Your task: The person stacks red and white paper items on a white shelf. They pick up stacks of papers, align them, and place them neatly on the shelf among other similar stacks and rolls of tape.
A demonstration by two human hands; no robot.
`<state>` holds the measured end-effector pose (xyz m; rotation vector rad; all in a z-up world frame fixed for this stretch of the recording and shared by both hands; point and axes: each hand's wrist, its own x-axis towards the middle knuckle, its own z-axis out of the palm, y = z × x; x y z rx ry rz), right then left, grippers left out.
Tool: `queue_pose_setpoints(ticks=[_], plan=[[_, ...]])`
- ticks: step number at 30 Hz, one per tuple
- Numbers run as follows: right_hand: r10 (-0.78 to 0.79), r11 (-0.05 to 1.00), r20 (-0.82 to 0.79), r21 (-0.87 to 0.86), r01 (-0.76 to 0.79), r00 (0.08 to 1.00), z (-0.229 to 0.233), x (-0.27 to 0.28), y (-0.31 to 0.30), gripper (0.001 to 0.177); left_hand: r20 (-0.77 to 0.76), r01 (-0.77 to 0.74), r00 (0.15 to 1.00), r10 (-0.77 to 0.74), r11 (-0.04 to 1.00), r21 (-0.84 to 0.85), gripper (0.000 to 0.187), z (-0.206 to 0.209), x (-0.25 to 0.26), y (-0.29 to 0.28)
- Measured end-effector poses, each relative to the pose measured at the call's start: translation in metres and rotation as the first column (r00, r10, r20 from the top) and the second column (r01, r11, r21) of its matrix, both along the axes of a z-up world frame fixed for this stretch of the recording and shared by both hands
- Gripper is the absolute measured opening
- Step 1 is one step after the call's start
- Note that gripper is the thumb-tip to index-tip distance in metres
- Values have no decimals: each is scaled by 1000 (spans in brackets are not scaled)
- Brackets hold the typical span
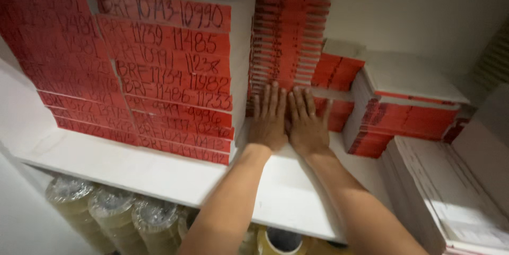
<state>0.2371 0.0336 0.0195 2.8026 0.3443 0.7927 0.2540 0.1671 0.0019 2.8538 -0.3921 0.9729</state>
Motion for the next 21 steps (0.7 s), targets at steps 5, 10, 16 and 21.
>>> queue_pose_setpoints(ticks=[5, 10, 16, 21], plan=[[36, 999, 59, 7, -37, 998, -10, 7, -4, 83, 235, 28, 971, -32, 999, 20, 86, 19, 12, 4], [100, 992, 103, 68, -107, 990, -17, 13, -5, 79, 110, 64, 992, -60, 997, -32, 84, 30, 12, 14], [77, 992, 99, 95, -87, 992, -17, 12, -3, 75, 219, 13, 976, 3, 997, -74, 87, 38, 0, 2], [47, 991, 113, 120, -60, 992, -21, 8, 4, 72, 89, 26, 996, -18, 996, -87, 92, 30, 5, 5]])
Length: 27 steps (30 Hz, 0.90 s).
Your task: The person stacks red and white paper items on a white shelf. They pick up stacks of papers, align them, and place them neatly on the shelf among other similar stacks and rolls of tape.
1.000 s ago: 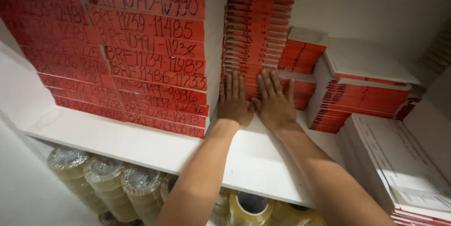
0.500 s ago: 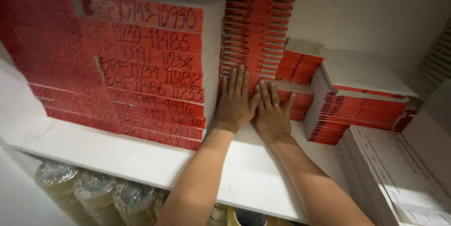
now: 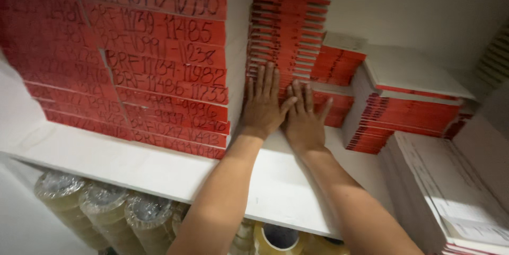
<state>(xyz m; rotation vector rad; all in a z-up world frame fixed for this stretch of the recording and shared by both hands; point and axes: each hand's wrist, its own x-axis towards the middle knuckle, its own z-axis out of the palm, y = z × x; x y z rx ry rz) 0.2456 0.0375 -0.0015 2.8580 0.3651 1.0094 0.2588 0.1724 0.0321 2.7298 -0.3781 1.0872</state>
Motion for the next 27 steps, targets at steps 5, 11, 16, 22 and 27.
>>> queue_pose_setpoints(ticks=[5, 11, 16, 22, 27], plan=[[1, 1000, 15, 30, -2, 1000, -2, -3, -4, 71, 42, -9, 999, 9, 1000, -9, 97, 12, -10, -4], [4, 1000, -83, 20, -3, 997, 3, -4, -3, 66, 336, 21, 942, 6, 997, -78, 89, 87, -17, -17], [20, 997, -29, 69, -18, 999, 5, -5, 1, 77, 331, -234, 918, 218, 972, 9, 80, 168, -7, -27], [1, 996, -238, 86, 20, 971, 27, -20, 7, 73, 298, -136, 947, 122, 990, 25, 90, 201, 12, -33], [-34, 999, 83, 4, 34, 996, -10, 12, 0, 76, 388, -130, 913, 123, 991, -10, 99, 196, 34, -34]])
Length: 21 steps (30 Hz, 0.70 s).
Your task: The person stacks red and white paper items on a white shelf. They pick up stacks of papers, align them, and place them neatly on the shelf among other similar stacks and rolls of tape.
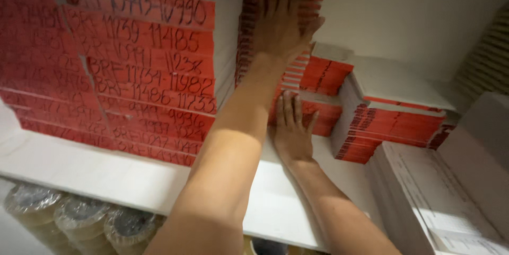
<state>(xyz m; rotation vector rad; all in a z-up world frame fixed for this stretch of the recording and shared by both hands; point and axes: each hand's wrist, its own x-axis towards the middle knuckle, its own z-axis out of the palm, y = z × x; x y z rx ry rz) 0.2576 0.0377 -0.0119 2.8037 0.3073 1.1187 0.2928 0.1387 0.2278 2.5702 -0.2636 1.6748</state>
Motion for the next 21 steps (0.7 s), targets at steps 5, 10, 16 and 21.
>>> queue_pose_setpoints(ticks=[5, 10, 16, 21], plan=[[-6, 1000, -140, 25, 10, 990, 14, -12, 5, 76, 18, -49, 999, 48, 998, 39, 99, 1, -11, 2], [11, 999, 235, -52, 2, 972, -6, -2, 0, 72, -118, -72, 989, 87, 989, 128, 99, 2, -28, -3], [41, 994, -306, 105, -9, 951, 34, -32, 8, 66, -15, -89, 996, 91, 991, 100, 87, 2, -15, -15], [17, 999, -189, 53, -7, 982, 21, -19, 4, 68, -30, -134, 990, 138, 984, 120, 87, 6, -23, -16]])
